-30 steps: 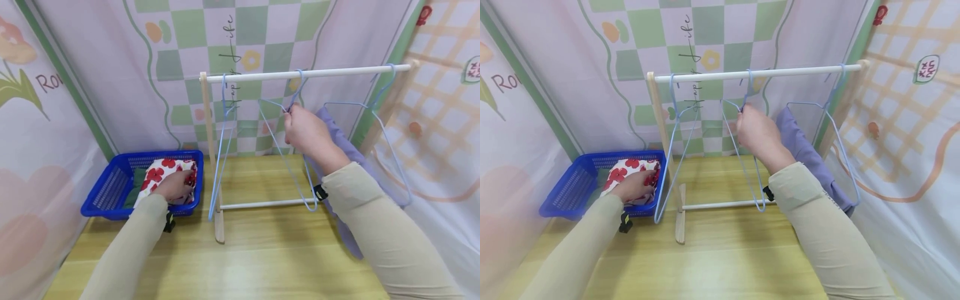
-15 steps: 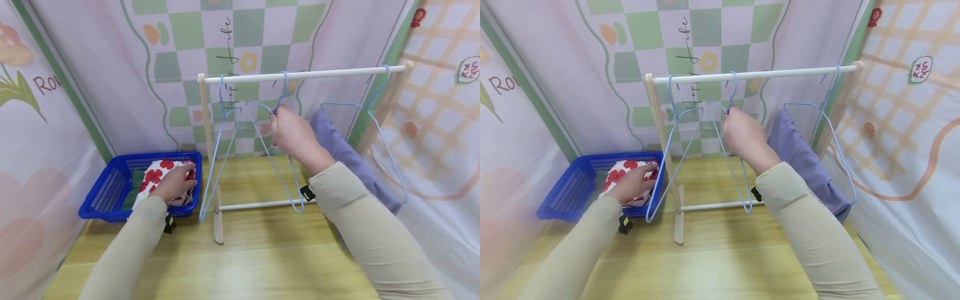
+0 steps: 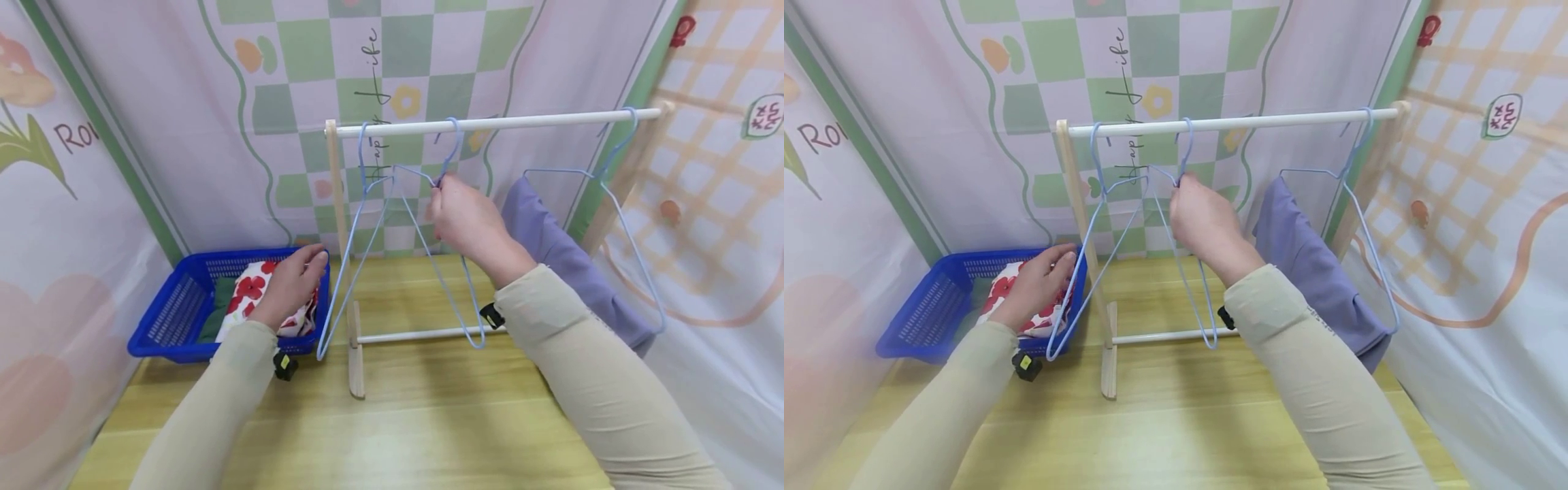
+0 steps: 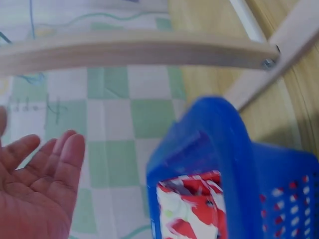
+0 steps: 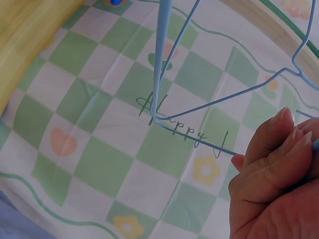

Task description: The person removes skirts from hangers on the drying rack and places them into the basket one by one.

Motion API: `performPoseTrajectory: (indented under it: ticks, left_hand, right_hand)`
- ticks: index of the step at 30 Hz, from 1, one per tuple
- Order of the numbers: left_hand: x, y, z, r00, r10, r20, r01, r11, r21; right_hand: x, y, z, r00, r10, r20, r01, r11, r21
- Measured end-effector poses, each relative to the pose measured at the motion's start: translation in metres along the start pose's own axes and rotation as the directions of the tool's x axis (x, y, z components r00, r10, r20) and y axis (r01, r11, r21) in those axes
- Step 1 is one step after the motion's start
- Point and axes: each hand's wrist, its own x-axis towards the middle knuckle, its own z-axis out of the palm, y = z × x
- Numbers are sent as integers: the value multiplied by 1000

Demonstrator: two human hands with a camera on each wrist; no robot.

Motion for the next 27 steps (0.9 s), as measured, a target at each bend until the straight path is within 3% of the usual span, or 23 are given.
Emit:
performPoseTrajectory:
  ticks: [6, 13, 27]
  left_hand:
    - [1, 24, 9, 992, 105, -74, -111, 991, -79]
    - [1, 46, 19, 963, 223, -149, -237, 968, -85]
    - [-3, 60, 27, 948, 230, -221, -274, 942, -193]
  right_hand:
    - [-1, 0, -1, 1000, 12, -15, -12, 1000, 2]
    - [-2, -5, 2, 1000, 19, 11, -19, 1000, 16]
    - [-5, -25, 9, 1000, -3, 30, 3, 1000, 26]
